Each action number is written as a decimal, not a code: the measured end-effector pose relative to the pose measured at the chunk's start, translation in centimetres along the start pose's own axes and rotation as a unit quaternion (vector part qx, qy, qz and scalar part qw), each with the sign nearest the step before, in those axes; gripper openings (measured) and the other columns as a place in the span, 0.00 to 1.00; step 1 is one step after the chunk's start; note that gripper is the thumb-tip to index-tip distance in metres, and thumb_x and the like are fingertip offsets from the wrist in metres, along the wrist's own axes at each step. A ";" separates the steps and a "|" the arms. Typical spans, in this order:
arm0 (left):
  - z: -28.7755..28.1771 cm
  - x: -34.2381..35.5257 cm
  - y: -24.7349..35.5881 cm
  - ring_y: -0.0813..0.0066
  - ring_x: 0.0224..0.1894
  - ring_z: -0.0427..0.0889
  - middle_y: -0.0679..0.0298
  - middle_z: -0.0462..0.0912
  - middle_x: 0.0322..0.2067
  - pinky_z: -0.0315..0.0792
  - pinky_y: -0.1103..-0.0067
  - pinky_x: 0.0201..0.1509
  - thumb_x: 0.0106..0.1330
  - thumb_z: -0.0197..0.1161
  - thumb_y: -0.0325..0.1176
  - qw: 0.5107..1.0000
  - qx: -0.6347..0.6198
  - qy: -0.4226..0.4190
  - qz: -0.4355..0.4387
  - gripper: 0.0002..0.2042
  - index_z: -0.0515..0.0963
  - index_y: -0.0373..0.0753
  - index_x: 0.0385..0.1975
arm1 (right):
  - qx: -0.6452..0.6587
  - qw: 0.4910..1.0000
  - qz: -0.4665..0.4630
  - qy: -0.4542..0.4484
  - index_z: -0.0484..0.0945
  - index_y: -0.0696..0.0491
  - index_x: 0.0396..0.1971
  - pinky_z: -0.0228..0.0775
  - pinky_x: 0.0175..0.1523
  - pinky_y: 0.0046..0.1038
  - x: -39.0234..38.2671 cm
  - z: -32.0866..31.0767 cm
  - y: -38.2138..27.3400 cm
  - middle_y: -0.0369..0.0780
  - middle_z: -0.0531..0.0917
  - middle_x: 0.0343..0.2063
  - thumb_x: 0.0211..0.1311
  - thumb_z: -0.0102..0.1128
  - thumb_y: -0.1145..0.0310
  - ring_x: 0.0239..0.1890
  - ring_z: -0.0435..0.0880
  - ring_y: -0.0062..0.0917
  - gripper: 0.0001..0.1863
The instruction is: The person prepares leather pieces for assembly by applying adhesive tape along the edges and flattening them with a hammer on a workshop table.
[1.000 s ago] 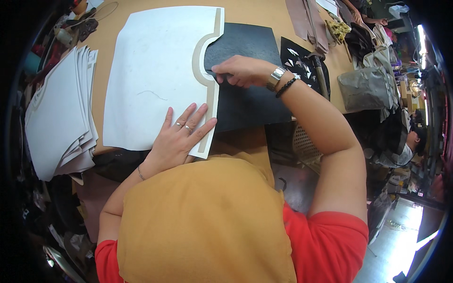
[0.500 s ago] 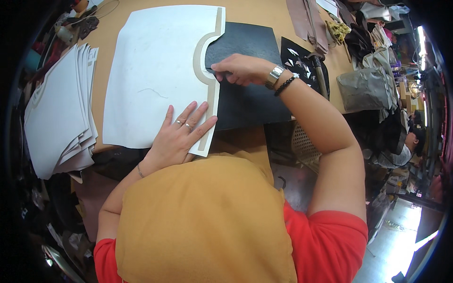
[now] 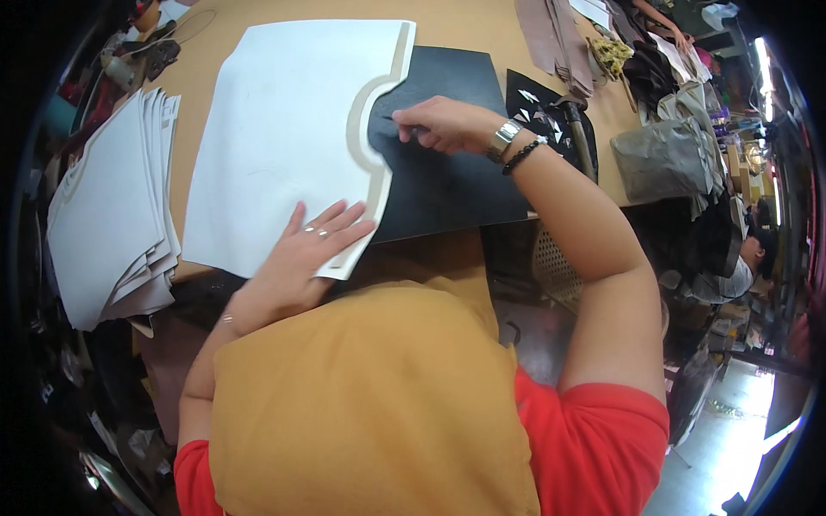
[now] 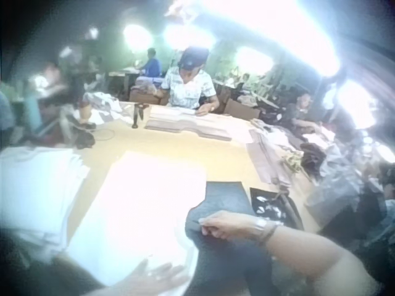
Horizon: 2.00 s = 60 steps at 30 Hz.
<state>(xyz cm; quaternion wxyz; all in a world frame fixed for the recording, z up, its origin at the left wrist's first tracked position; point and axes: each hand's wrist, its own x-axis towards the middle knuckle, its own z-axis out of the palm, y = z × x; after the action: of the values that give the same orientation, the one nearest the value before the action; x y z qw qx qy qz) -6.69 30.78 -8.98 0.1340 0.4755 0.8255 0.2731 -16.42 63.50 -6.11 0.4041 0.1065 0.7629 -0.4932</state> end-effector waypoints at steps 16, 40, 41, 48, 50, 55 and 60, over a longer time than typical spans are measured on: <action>-0.9 12.6 -5.8 0.64 0.39 0.87 0.63 0.85 0.34 0.81 0.69 0.45 0.64 0.70 0.39 0.952 0.120 0.255 -0.118 0.08 0.84 0.43 0.31 | 0.072 0.995 0.059 0.039 0.78 0.49 0.39 0.38 0.18 0.18 0.4 0.2 0.4 0.23 0.61 0.17 0.75 0.55 0.42 0.14 0.51 0.08 0.23; -0.5 12.4 -6.2 0.68 0.34 0.86 0.68 0.84 0.30 0.81 0.71 0.37 0.63 0.68 0.35 0.937 0.139 0.309 -0.087 0.05 0.84 0.45 0.26 | 0.075 0.997 0.016 0.013 0.78 0.49 0.37 0.37 0.19 0.19 0.4 -0.5 -0.1 0.23 0.61 0.16 0.77 0.54 0.43 0.15 0.52 0.09 0.23; -0.5 12.4 -6.3 0.68 0.34 0.86 0.69 0.84 0.30 0.81 0.71 0.37 0.63 0.67 0.35 0.937 0.137 0.308 -0.091 0.05 0.84 0.45 0.26 | 0.064 0.997 0.027 0.019 0.78 0.49 0.37 0.37 0.19 0.18 0.3 -0.3 -0.4 0.23 0.62 0.16 0.77 0.54 0.43 0.15 0.52 0.09 0.23; -0.5 12.5 -6.2 0.67 0.33 0.86 0.69 0.84 0.30 0.81 0.71 0.37 0.63 0.67 0.36 0.938 0.131 0.308 -0.089 0.05 0.84 0.46 0.26 | 0.076 0.997 0.029 0.021 0.79 0.49 0.38 0.38 0.19 0.18 1.6 0.6 -1.2 0.24 0.65 0.17 0.77 0.54 0.45 0.15 0.53 0.09 0.21; -0.4 12.5 -6.3 0.67 0.34 0.86 0.69 0.84 0.30 0.81 0.71 0.37 0.63 0.67 0.36 0.937 0.133 0.310 -0.089 0.05 0.84 0.46 0.26 | 0.069 0.997 0.025 0.015 0.79 0.49 0.38 0.38 0.19 0.18 2.0 0.4 -1.0 0.24 0.65 0.17 0.77 0.54 0.45 0.15 0.53 0.09 0.21; -0.4 12.4 -6.3 0.67 0.34 0.86 0.69 0.84 0.30 0.81 0.71 0.37 0.63 0.66 0.35 0.937 0.131 0.313 -0.088 0.05 0.85 0.46 0.26 | 0.044 0.999 0.002 0.016 0.78 0.49 0.38 0.39 0.19 0.18 1.3 0.4 -0.3 0.23 0.62 0.17 0.78 0.52 0.43 0.15 0.52 0.09 0.22; -0.5 12.4 -6.2 0.67 0.34 0.86 0.68 0.84 0.30 0.81 0.71 0.37 0.63 0.66 0.35 0.938 0.134 0.308 -0.089 0.06 0.84 0.45 0.26 | 0.067 0.996 0.047 0.027 0.78 0.48 0.38 0.39 0.19 0.18 0.4 0.9 -1.1 0.23 0.62 0.17 0.78 0.52 0.43 0.15 0.52 0.09 0.22</action>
<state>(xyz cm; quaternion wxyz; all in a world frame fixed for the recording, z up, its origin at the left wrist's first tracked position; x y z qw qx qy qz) -17.71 38.79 -11.72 -0.1684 0.3062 0.8941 0.2800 -16.90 62.10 -5.82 0.3977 0.1823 0.7328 -0.5211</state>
